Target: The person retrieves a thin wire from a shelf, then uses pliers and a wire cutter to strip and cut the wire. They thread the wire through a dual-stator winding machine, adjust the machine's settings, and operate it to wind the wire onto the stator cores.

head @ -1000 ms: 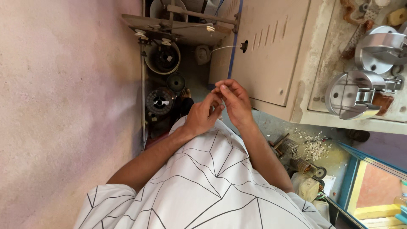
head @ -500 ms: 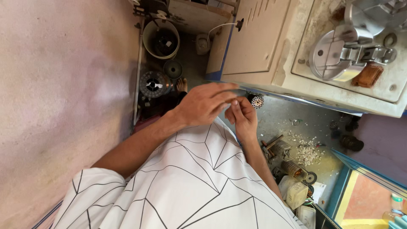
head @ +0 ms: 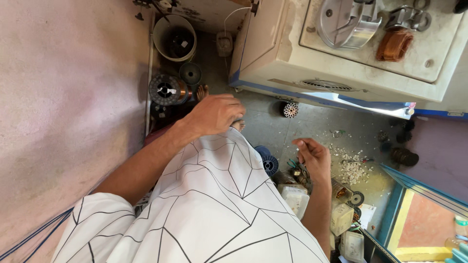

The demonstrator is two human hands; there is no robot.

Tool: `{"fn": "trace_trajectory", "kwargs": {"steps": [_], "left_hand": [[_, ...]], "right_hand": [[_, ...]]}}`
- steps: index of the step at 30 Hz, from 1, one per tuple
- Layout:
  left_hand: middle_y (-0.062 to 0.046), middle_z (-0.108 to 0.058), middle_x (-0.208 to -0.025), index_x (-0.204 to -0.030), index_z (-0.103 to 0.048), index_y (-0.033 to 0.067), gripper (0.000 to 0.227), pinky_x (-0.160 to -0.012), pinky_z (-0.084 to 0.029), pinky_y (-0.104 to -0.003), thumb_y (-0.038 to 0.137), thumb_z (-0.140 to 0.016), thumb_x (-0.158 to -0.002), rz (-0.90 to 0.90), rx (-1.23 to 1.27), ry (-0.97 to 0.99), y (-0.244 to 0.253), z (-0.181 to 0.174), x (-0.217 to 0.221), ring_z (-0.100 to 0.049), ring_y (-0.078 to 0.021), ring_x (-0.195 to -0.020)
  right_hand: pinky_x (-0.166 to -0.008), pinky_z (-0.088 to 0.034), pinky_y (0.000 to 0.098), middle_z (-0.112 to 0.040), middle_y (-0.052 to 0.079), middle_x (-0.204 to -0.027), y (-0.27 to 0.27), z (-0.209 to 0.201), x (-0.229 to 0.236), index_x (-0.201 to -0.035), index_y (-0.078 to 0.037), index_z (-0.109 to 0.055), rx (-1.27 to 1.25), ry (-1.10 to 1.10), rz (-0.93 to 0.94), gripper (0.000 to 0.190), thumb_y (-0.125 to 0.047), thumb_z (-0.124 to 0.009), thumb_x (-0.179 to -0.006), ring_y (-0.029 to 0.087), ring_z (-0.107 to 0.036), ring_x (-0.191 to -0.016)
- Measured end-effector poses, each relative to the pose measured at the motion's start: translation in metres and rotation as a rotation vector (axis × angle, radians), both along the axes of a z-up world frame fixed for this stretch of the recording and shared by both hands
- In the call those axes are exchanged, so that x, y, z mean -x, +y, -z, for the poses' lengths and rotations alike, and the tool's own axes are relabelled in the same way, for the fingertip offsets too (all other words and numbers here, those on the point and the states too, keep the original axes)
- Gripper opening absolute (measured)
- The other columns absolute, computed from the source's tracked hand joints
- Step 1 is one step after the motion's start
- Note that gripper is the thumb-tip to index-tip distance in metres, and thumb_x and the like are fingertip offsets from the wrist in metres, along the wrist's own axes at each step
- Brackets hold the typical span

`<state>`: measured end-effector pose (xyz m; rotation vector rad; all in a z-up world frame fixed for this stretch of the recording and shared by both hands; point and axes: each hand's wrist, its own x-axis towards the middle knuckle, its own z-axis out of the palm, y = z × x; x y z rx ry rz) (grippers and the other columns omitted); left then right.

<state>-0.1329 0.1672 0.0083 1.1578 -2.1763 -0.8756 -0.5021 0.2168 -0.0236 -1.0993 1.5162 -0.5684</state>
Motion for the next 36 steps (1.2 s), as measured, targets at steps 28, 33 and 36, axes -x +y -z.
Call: {"fn": "trace_trajectory", "kwargs": {"steps": [28,33,36], "left_hand": [[-0.021,-0.073,-0.091,-0.098,-0.079,0.0109,0.019,-0.080,-0.057,-0.049,0.008,-0.069,-0.082,-0.197,-0.487,-0.616,-0.111,0.063,-0.222,-0.071,-0.0405,-0.087],[-0.023,-0.059,-0.130,-0.131,-0.059,0.0073,0.050,-0.084,-0.054,-0.051,0.010,-0.073,-0.083,-0.083,-0.411,-0.645,-0.134,0.047,-0.207,-0.067,-0.0446,-0.098],[-0.022,-0.056,-0.141,-0.137,-0.054,0.0068,0.062,-0.090,-0.053,-0.049,0.010,-0.074,-0.078,0.139,-0.339,-0.362,-0.135,0.043,-0.158,-0.065,-0.0423,-0.107]], "right_hand": [[-0.054,-0.044,0.0318,-0.061,0.003,-0.065,0.026,0.139,-0.048,-0.100,-0.001,-0.078,-0.238,0.225,0.215,0.022,-0.020,-0.068,-0.099,0.011,-0.053,-0.057],[-0.055,-0.052,0.0359,-0.070,0.011,-0.066,0.004,0.110,-0.097,-0.103,-0.005,-0.080,-0.094,0.529,-0.007,0.017,-0.015,-0.068,-0.095,0.018,-0.063,-0.055],[-0.062,-0.057,0.0388,-0.078,0.010,-0.084,-0.018,0.100,-0.149,-0.099,-0.010,-0.080,0.066,0.561,-0.105,0.015,-0.016,-0.070,-0.090,0.024,-0.073,-0.065]]}}
